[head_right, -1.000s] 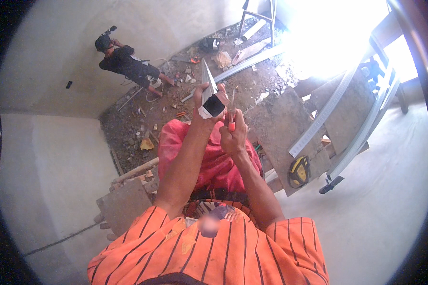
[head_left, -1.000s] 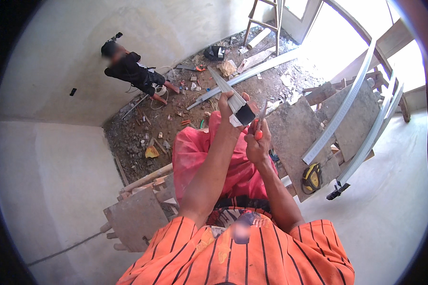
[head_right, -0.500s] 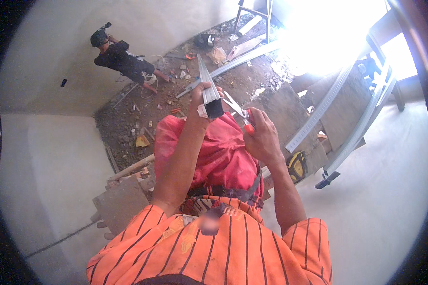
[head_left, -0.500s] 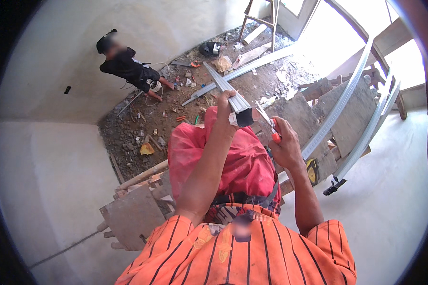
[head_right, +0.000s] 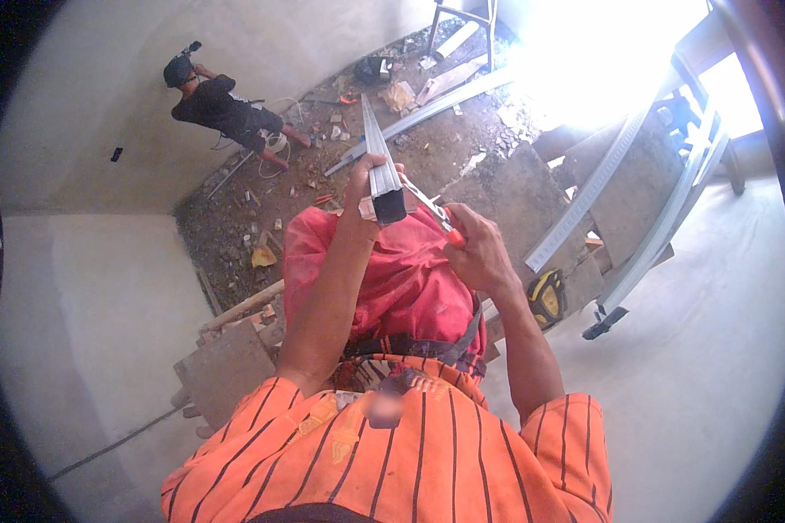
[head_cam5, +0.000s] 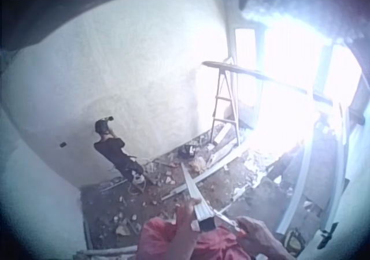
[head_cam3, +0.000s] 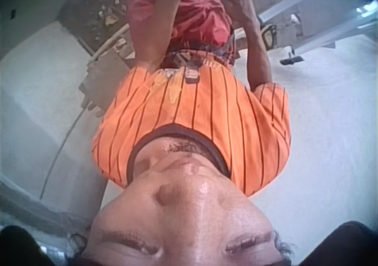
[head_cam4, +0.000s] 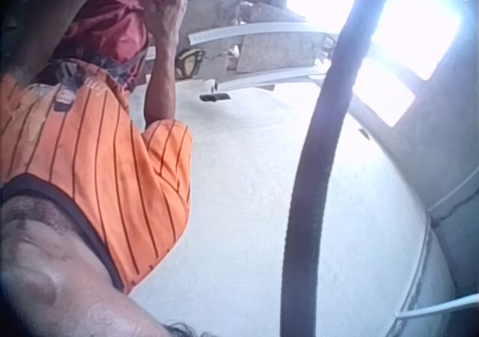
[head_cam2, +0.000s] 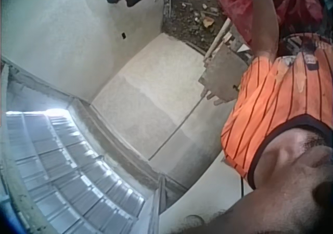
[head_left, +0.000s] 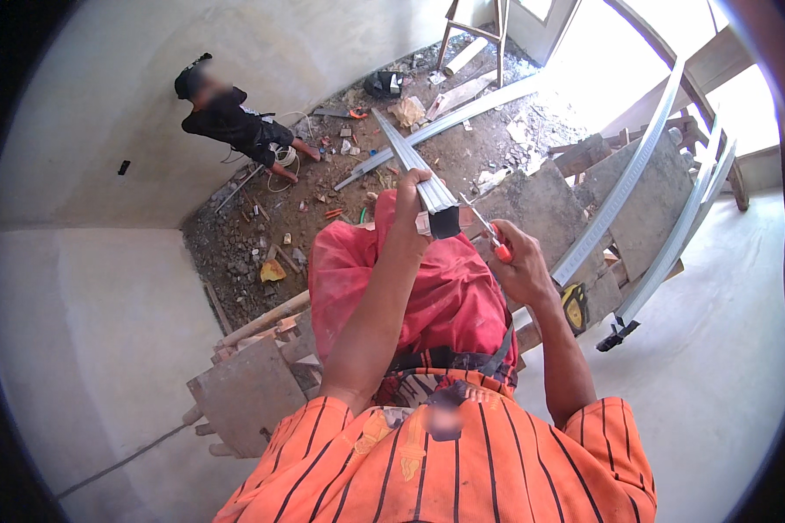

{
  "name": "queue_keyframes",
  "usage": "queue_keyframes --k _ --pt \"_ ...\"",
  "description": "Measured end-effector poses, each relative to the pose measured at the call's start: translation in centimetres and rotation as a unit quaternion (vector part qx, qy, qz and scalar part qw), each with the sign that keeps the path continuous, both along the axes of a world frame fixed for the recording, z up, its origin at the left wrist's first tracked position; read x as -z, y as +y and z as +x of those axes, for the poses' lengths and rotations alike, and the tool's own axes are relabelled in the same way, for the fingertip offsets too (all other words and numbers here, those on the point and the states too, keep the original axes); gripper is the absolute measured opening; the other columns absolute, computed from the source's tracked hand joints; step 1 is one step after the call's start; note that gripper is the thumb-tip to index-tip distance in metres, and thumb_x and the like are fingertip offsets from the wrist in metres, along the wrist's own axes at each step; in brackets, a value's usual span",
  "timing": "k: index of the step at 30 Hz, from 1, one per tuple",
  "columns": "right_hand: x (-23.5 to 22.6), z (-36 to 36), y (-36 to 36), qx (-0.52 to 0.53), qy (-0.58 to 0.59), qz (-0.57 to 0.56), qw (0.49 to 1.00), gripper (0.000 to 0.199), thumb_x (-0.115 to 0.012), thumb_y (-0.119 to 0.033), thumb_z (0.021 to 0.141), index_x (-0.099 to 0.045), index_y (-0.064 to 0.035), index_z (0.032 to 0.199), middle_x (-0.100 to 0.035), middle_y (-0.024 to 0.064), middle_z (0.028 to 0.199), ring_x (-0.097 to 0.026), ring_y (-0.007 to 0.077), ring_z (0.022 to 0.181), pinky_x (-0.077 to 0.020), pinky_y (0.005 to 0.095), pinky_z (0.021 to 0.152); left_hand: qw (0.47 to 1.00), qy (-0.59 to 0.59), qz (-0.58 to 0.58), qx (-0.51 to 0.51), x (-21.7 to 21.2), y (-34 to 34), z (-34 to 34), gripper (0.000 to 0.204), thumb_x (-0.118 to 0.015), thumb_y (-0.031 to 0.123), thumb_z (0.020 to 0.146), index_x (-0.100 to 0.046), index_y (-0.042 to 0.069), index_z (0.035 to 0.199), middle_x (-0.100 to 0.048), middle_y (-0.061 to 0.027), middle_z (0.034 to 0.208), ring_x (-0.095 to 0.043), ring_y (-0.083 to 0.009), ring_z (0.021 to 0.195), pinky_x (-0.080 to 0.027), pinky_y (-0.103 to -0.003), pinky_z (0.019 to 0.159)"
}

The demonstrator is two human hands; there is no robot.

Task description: The person sits on a scaffold and uses tin snips to cut a long metal profile into shorter pieces. They repeatedly position the snips, cut, and separate the pieces while holding the profile against their lap.

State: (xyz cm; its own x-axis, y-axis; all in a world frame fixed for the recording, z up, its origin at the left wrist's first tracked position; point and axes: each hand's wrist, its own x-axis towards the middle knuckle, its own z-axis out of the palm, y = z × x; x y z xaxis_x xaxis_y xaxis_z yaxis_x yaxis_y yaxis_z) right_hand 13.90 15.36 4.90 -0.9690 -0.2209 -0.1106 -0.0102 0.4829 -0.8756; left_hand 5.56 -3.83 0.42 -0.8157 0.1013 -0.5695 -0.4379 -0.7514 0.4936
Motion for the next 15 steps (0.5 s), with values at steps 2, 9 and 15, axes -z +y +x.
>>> queue_keyframes --k 2,9,15 --pt "0.5 0.1 -0.1 -0.002 -0.020 -0.019 1.000 0.042 -0.057 -0.005 0.065 -0.054 -0.0021 0.106 -0.059 0.0206 0.084 -0.059 0.0344 0.080 -0.0453 0.0394 0.074 0.999 -0.012 0.032 0.010 0.6 -0.2 -0.2 0.029 -0.057 0.020 0.077 -0.050 -0.003 0.092 -0.059 -0.0125 0.071 -0.061 -0.0220 0.058 -0.055 -0.033 0.053" --pt "3.2 1.0 -1.2 0.026 -0.023 -0.038 0.999 0.030 -0.053 -0.004 0.064 -0.054 -0.0020 0.095 -0.051 0.0109 0.070 -0.051 0.0187 0.068 -0.0431 0.0321 0.065 1.000 0.006 0.001 0.017 1.1 -0.3 -0.7 0.033 -0.058 0.019 0.075 -0.047 0.000 0.099 -0.058 -0.0137 0.073 -0.062 -0.0249 0.058 -0.056 -0.034 0.053" --pt "3.7 1.2 -2.1 0.043 -0.027 -0.118 0.992 0.045 -0.051 -0.003 0.063 -0.051 -0.0041 0.108 -0.053 0.0119 0.082 -0.055 0.0243 0.080 -0.0445 0.0353 0.074 0.995 -0.013 0.089 -0.036 -0.3 -0.1 -0.6 0.035 -0.054 0.018 0.076 -0.044 0.002 0.105 -0.059 -0.0161 0.079 -0.062 -0.0288 0.062 -0.057 -0.039 0.055"
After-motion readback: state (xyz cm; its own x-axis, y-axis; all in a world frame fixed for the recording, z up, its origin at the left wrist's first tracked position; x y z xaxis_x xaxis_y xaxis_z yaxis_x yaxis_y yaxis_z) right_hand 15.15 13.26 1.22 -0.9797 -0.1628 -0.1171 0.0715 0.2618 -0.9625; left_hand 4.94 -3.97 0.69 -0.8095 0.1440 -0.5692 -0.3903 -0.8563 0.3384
